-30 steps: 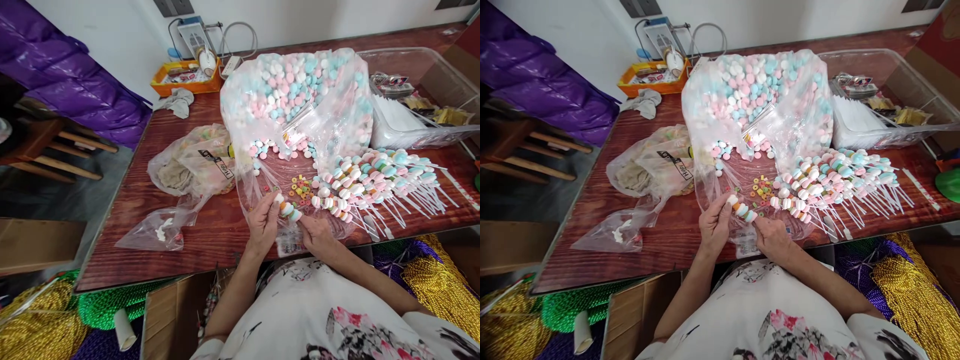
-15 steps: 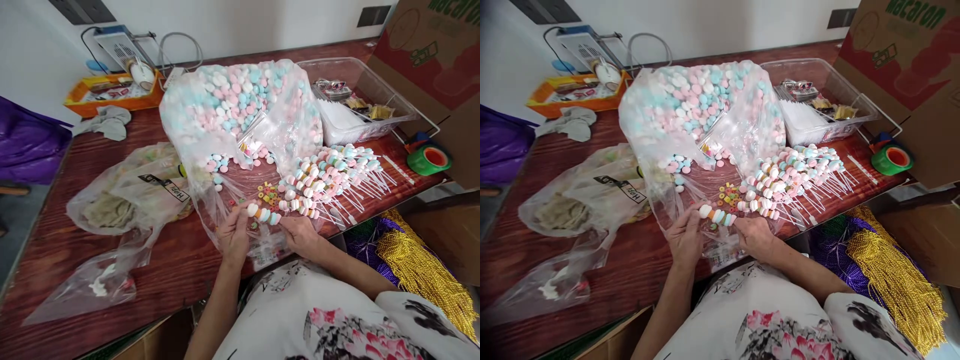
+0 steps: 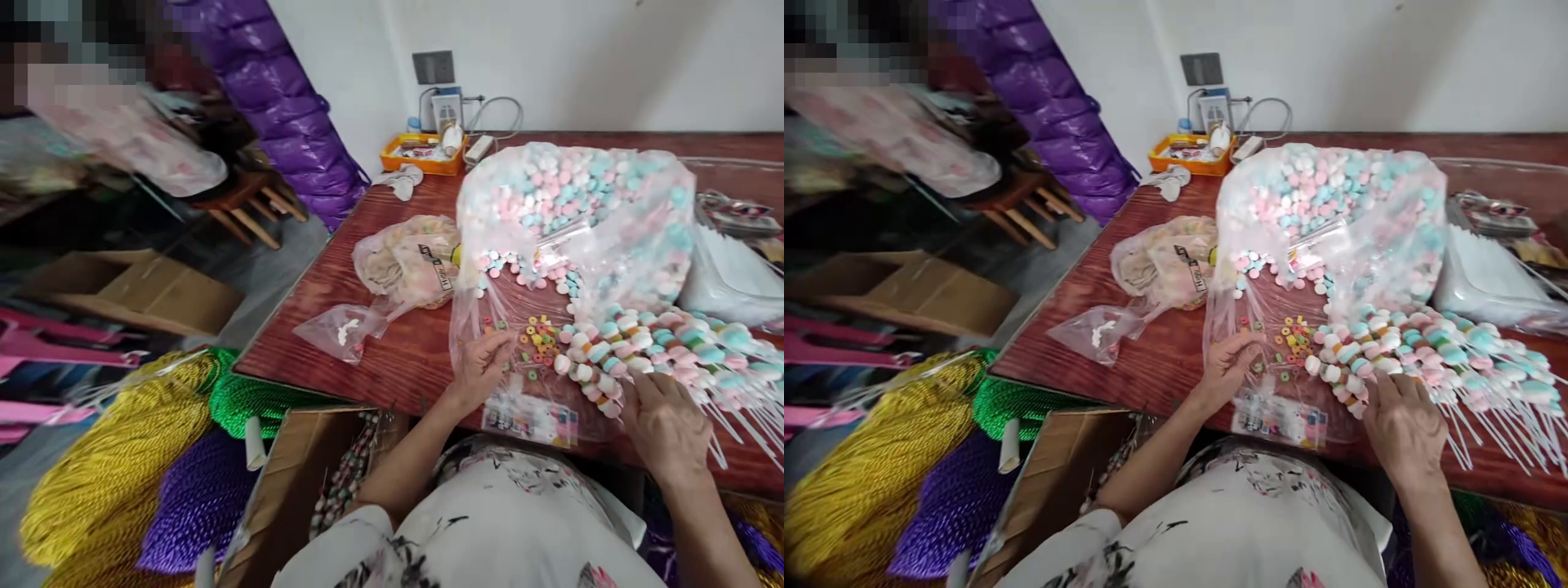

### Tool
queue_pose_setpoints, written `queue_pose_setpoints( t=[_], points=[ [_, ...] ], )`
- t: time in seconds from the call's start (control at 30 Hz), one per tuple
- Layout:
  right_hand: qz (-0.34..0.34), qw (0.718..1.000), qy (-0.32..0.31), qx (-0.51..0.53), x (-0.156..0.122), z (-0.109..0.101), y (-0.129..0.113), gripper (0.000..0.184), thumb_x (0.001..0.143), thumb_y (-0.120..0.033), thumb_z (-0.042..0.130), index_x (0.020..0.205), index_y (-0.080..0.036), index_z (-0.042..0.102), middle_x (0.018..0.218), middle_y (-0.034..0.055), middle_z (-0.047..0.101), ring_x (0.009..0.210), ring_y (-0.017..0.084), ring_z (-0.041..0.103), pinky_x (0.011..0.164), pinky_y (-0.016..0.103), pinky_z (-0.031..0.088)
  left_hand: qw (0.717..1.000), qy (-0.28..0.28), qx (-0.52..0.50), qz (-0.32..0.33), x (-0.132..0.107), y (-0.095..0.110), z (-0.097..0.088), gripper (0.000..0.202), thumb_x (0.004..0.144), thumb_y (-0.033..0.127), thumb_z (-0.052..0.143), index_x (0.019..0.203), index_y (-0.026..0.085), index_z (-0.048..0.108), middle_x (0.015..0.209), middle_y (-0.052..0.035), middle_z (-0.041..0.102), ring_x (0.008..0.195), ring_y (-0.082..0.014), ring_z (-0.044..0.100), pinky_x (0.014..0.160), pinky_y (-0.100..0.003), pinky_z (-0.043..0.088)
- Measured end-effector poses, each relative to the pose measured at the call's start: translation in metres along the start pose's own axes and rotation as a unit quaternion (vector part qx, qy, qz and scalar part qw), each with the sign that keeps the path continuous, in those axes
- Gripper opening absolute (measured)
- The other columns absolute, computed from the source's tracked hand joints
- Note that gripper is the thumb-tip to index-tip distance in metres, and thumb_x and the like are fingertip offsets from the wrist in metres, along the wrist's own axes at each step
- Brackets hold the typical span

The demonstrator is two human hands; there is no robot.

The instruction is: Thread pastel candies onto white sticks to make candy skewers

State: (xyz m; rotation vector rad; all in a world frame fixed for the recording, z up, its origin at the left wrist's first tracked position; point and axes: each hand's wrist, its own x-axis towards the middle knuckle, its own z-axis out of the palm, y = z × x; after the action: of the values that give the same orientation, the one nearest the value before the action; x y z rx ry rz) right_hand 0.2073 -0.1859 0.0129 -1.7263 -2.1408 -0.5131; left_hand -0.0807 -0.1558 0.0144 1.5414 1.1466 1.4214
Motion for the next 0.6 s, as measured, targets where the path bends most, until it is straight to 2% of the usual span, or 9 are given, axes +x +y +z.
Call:
queue_pose_setpoints(
  t=[0.07, 0.17, 0.33, 0.5, 0.6],
  points=[
    [-0.027, 0.999, -0.012, -0.032, -0.002, 0.003, 0.000, 0.022, 0.091, -0.026, 0.056, 0.099, -0.013, 0.071, 0.090, 0.0116, 0.070, 0.080, 0.025, 0.059, 0.062, 0.033, 0.038, 0.998, 0.004, 0.058, 0.028, -0.008, -0.001, -0.018, 0.019, 0.089, 0.027, 0.062, 0.101, 0.022, 0.075, 0.096, -0.0077, 0.076, 0.091, -0.0206, 0.072, 0.087, -0.037, 0.058],
    [-0.028, 0.999, -0.013, -0.041, -0.008, 0.002, -0.006, 0.023, 0.091, -0.027, 0.057, 0.103, -0.013, 0.072, 0.093, 0.0108, 0.072, 0.082, 0.025, 0.061, 0.063, 0.034, 0.039, 0.992, -0.002, 0.119, 0.050, -0.025, -0.004, -0.041, 0.021, 0.090, 0.022, 0.059, 0.103, 0.023, 0.075, 0.099, -0.0083, 0.076, 0.093, -0.0203, 0.072, 0.087, -0.036, 0.058],
    [0.000, 0.999, 0.046, 0.000, -0.016, -0.012, 0.006, 0.024, 0.090, -0.025, 0.059, 0.105, -0.011, 0.073, 0.097, 0.0134, 0.074, 0.087, 0.027, 0.065, 0.074, 0.035, 0.047, 0.972, 0.051, 0.220, 0.065, -0.044, -0.010, -0.082, 0.021, 0.092, 0.021, 0.054, 0.101, 0.021, 0.074, 0.097, -0.0091, 0.076, 0.090, -0.0184, 0.072, 0.083, -0.033, 0.058],
    [-0.020, 0.997, 0.075, -0.003, -0.029, -0.013, 0.022, 0.021, 0.087, -0.022, 0.062, 0.100, -0.011, 0.074, 0.090, 0.0120, 0.075, 0.083, 0.027, 0.067, 0.073, 0.035, 0.050, 0.911, 0.134, 0.384, 0.069, -0.051, -0.009, -0.132, 0.019, 0.091, 0.029, 0.059, 0.081, 0.018, 0.072, 0.082, -0.0060, 0.074, 0.084, -0.0189, 0.069, 0.081, -0.033, 0.056],
    [-0.029, 0.997, 0.072, 0.013, -0.034, -0.006, 0.022, 0.019, 0.087, -0.023, 0.064, 0.097, -0.013, 0.074, 0.088, 0.0108, 0.075, 0.080, 0.026, 0.068, 0.071, 0.034, 0.050, 0.875, 0.187, 0.443, 0.061, -0.031, -0.005, -0.172, 0.022, 0.089, 0.035, 0.063, 0.076, 0.018, 0.069, 0.077, -0.0034, 0.071, 0.079, -0.0183, 0.067, 0.080, -0.034, 0.054]
  ],
)
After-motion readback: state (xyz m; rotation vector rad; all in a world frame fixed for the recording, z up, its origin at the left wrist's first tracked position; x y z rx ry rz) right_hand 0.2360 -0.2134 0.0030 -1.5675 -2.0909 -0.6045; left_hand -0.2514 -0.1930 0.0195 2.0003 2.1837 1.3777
